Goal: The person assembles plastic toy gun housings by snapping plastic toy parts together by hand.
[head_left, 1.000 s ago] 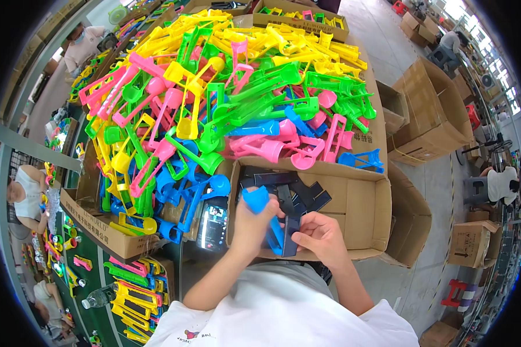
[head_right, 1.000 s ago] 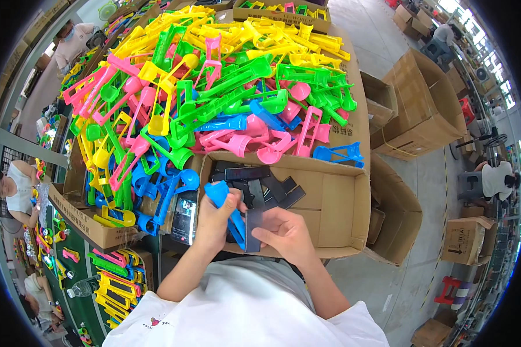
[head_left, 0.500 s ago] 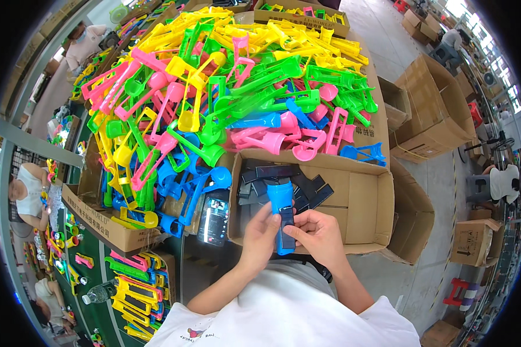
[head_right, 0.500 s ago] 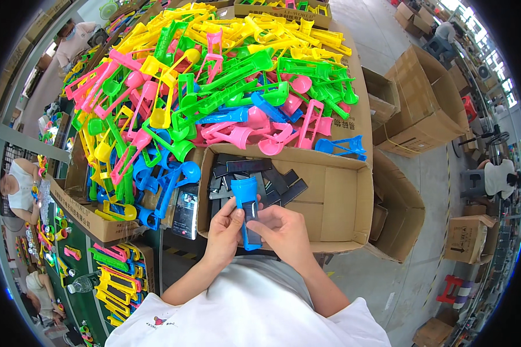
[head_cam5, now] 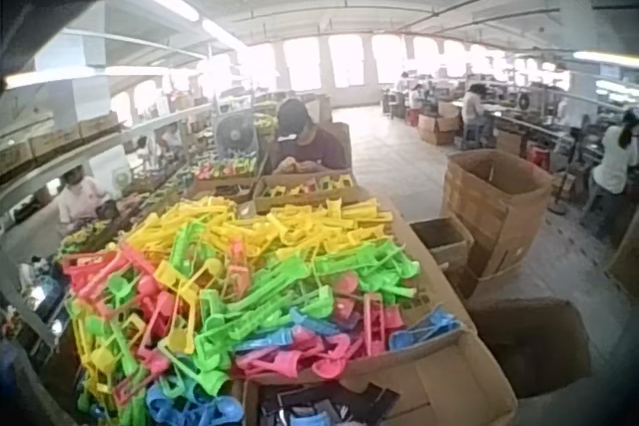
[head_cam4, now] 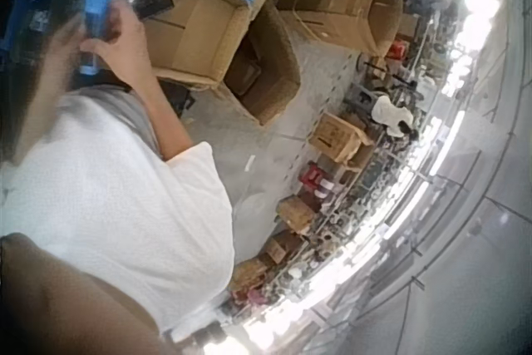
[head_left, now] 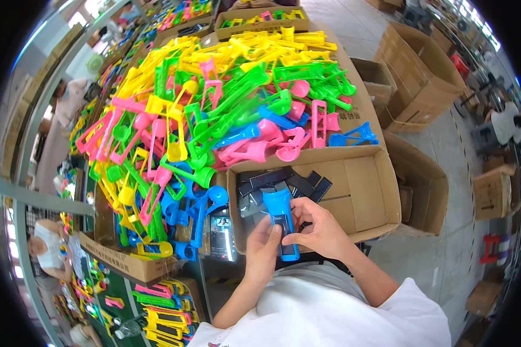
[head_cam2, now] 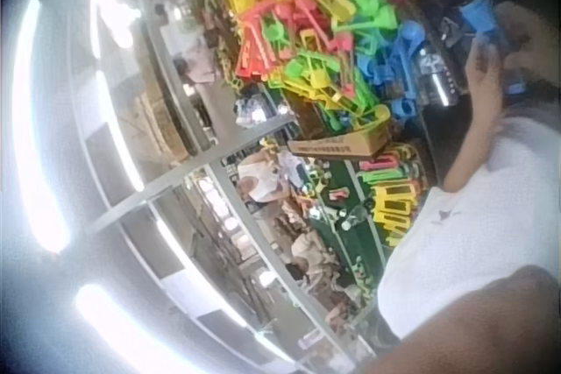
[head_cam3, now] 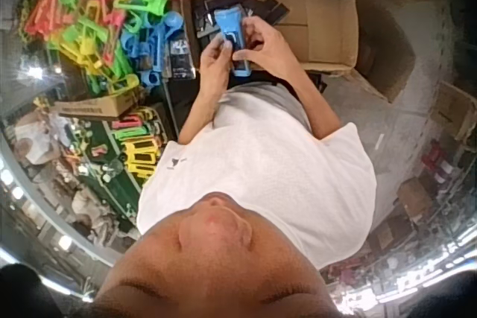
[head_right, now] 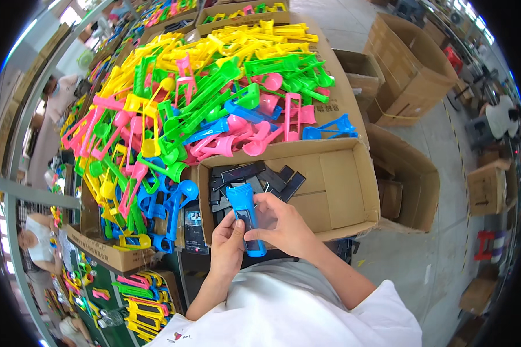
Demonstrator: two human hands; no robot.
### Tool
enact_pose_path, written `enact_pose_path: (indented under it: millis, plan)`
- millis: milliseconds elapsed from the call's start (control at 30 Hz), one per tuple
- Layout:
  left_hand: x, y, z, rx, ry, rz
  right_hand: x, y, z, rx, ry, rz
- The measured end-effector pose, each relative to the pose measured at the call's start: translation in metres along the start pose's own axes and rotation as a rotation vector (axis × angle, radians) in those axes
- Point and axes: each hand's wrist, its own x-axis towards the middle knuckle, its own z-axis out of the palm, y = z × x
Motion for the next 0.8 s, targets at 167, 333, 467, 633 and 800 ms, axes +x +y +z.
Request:
enact_pose_path:
  millis: [167, 333, 467, 633, 800]
  plan:
    - [-0.003, 0.012, 0.014, -0.155, -0.007, -0.111, -0.001, 0.002, 0.012, 0.220, 0.009, -0.085]
    - [-0.004, 0.006, 0.006, -0.033, 0.018, -0.117, -0.007, -0.002, 0.038, -0.170, 0.217, -0.119]
    - [-0.012, 0.005, 0.013, 0.288, 0.164, 0.175, -0.007, 0.004, 0.043, -0.424, 0.255, -0.176]
    - [-0.013, 0.009, 0.007, 0.284, 0.093, 0.187, -0.003, 0.002, 0.024, -0.160, 0.127, -0.214]
    - [-0.014, 0.016, 0.004, -0.010, 0.202, 0.184, -0.017, -0.004, 0.022, -0.131, -0.112, 0.006]
